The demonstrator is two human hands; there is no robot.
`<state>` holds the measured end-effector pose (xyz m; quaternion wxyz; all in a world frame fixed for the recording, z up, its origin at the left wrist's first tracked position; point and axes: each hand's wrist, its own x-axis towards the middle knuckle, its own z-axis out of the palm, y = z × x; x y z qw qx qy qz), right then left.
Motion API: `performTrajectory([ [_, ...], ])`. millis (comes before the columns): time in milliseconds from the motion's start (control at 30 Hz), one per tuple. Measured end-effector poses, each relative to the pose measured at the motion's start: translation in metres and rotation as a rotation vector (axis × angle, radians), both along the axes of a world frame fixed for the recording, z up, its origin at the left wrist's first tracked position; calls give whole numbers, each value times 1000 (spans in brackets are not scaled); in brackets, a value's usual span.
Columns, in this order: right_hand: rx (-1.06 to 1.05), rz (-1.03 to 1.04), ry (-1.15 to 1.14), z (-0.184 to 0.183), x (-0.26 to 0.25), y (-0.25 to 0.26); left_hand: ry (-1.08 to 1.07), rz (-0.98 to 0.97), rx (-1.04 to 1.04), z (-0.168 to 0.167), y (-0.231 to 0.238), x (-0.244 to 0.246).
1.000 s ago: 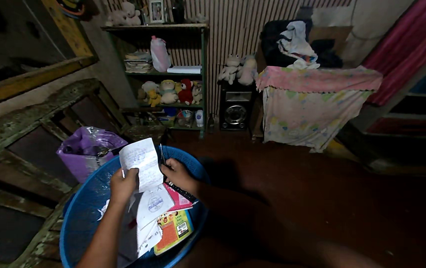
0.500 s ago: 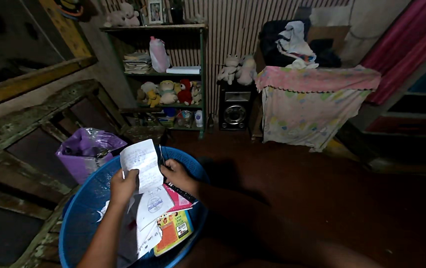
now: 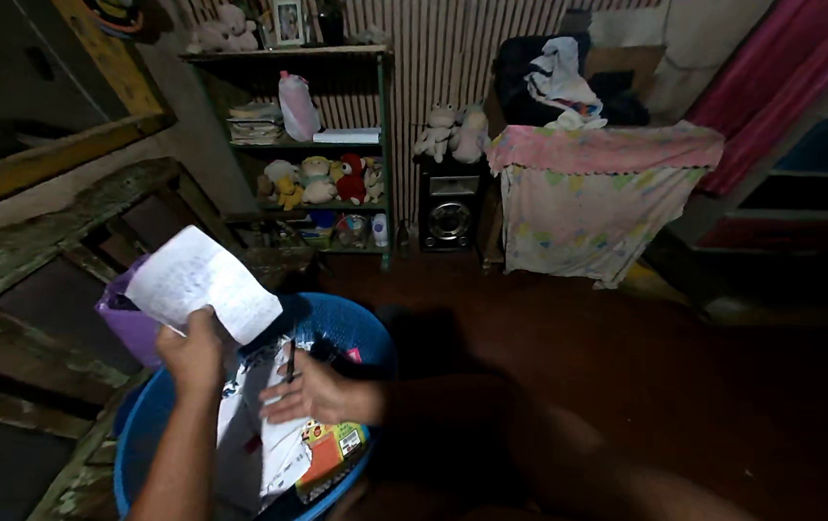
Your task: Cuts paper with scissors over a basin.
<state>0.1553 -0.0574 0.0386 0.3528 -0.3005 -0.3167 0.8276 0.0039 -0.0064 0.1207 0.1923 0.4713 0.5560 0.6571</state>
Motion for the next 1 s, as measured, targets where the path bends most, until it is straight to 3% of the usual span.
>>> performTrajectory([
  [100,-70,141,9,4,-9,-36,33,-19,157,18,0,12],
  [300,-62,301,-29,24,-6,-78,226,-91,298,19,2,33],
  [500,-104,321,54,17,-8,-71,553,-153,414,9,8,40],
  [700,-173,195,153,4,-10,-71,625,-142,420,-3,6,36],
  [900,-168,-138,180,24,-5,-63,606,-155,432,-16,-4,44],
  [1000,-169,-90,215,20,-1,-61,645,-166,429,-21,-1,44],
])
